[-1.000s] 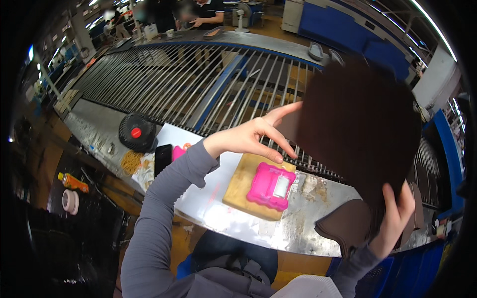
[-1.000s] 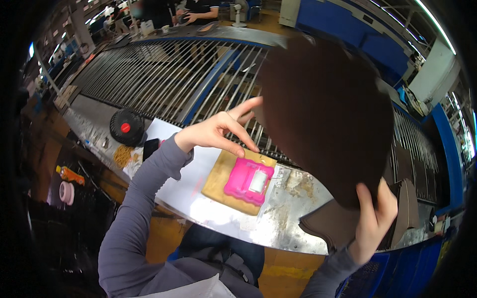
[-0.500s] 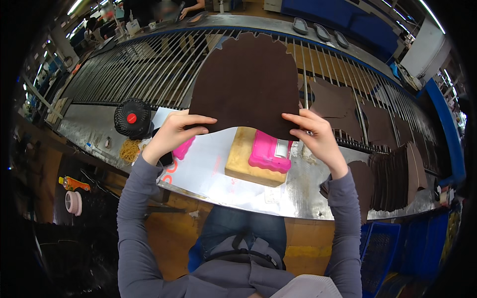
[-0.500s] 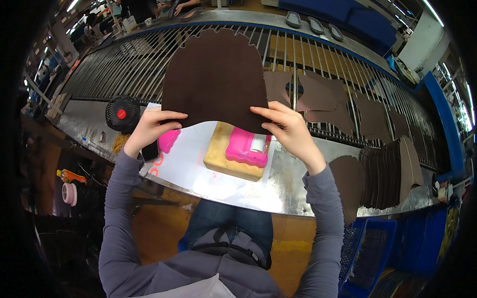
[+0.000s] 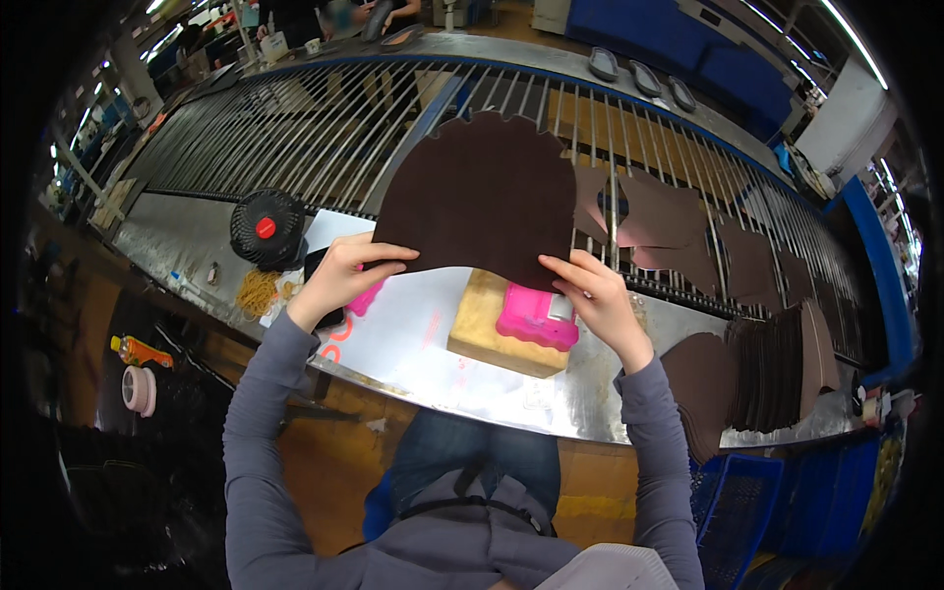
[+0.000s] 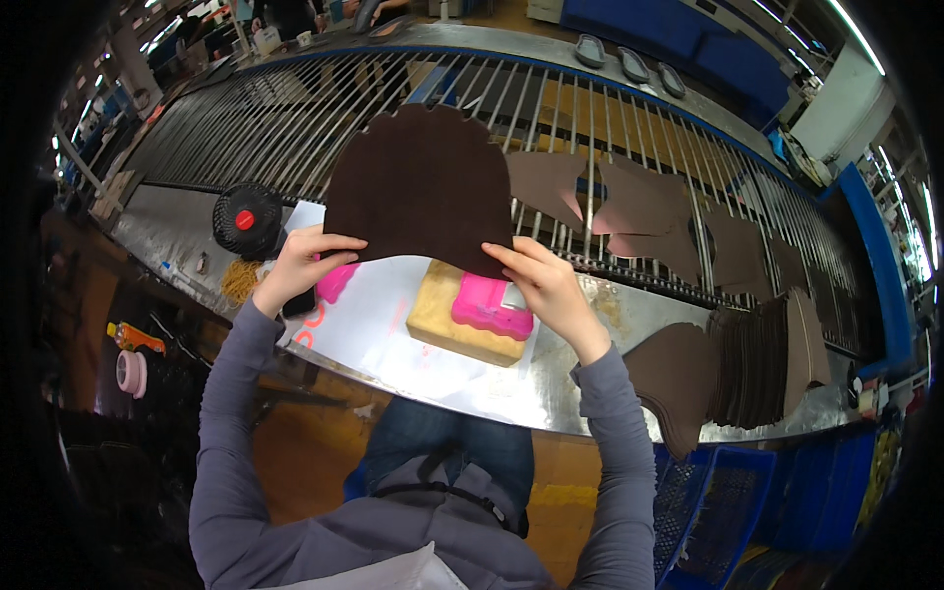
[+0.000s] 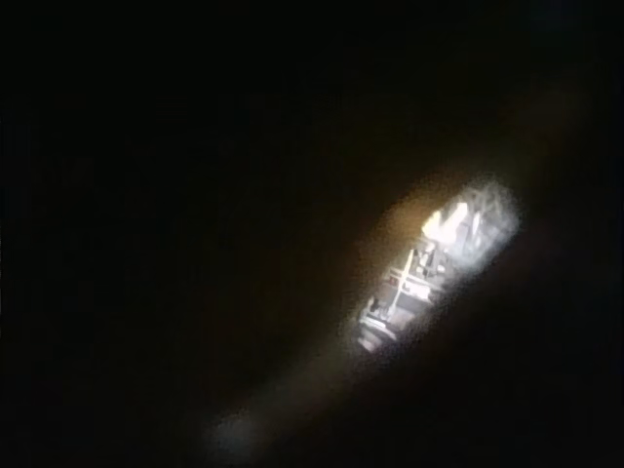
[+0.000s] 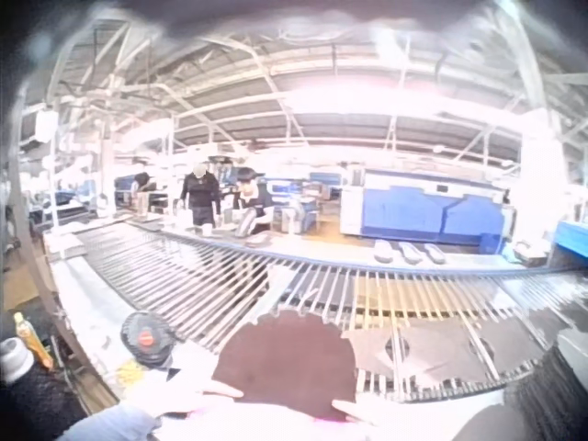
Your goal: The person repeatedly rubs dark brown cutout pieces against a pink block mounted on a wooden base, then places each piece onto a metal grate conveyor. The action is performed one at a time in a continuous loop.
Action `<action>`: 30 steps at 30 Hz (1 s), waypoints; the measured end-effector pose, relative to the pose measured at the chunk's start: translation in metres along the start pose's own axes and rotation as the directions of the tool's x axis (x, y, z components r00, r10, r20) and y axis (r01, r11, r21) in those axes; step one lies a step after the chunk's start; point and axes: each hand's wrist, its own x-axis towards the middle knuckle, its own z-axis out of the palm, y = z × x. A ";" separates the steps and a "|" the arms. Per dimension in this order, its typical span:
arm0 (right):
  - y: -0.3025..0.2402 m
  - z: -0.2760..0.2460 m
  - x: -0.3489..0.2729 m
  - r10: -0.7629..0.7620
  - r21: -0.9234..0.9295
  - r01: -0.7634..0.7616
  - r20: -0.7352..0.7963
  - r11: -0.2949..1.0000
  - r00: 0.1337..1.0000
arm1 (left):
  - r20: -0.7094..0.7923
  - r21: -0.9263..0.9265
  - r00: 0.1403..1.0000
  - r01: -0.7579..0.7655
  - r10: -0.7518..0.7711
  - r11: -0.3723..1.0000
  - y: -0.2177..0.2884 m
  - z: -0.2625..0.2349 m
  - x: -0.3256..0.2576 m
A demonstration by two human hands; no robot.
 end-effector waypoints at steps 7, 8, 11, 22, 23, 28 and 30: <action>0.003 -0.013 -0.016 -0.016 -0.123 0.015 -0.011 0.992 1.000 | 0.064 -0.044 0.998 0.012 -0.010 0.999 0.005 0.013 0.009; 0.003 -0.015 -0.021 -0.010 -0.136 0.006 -0.025 0.991 1.000 | 0.079 -0.045 0.997 0.003 0.000 0.999 0.003 0.016 0.012; 0.006 -0.022 -0.038 0.001 -0.166 -0.013 -0.073 0.986 0.997 | 0.134 -0.050 0.991 0.007 0.000 0.999 -0.004 0.030 0.020; 0.009 -0.027 -0.116 0.215 -0.201 -0.281 -0.296 0.938 0.931 | 0.290 -0.143 0.933 -0.177 0.212 0.974 0.007 0.086 0.068; 0.012 -0.026 -0.124 0.223 -0.196 -0.298 -0.333 0.934 0.916 | 0.315 -0.145 0.922 -0.187 0.224 0.972 0.013 0.090 0.073; 0.008 -0.047 -0.159 0.321 -0.199 -0.421 -0.395 0.885 0.861 | 0.367 -0.205 0.877 -0.248 0.310 0.947 0.031 0.117 0.093; -0.006 -0.066 -0.160 0.302 -0.245 -0.424 -0.412 0.872 0.860 | 0.379 -0.292 0.855 -0.253 0.355 0.922 0.038 0.128 0.102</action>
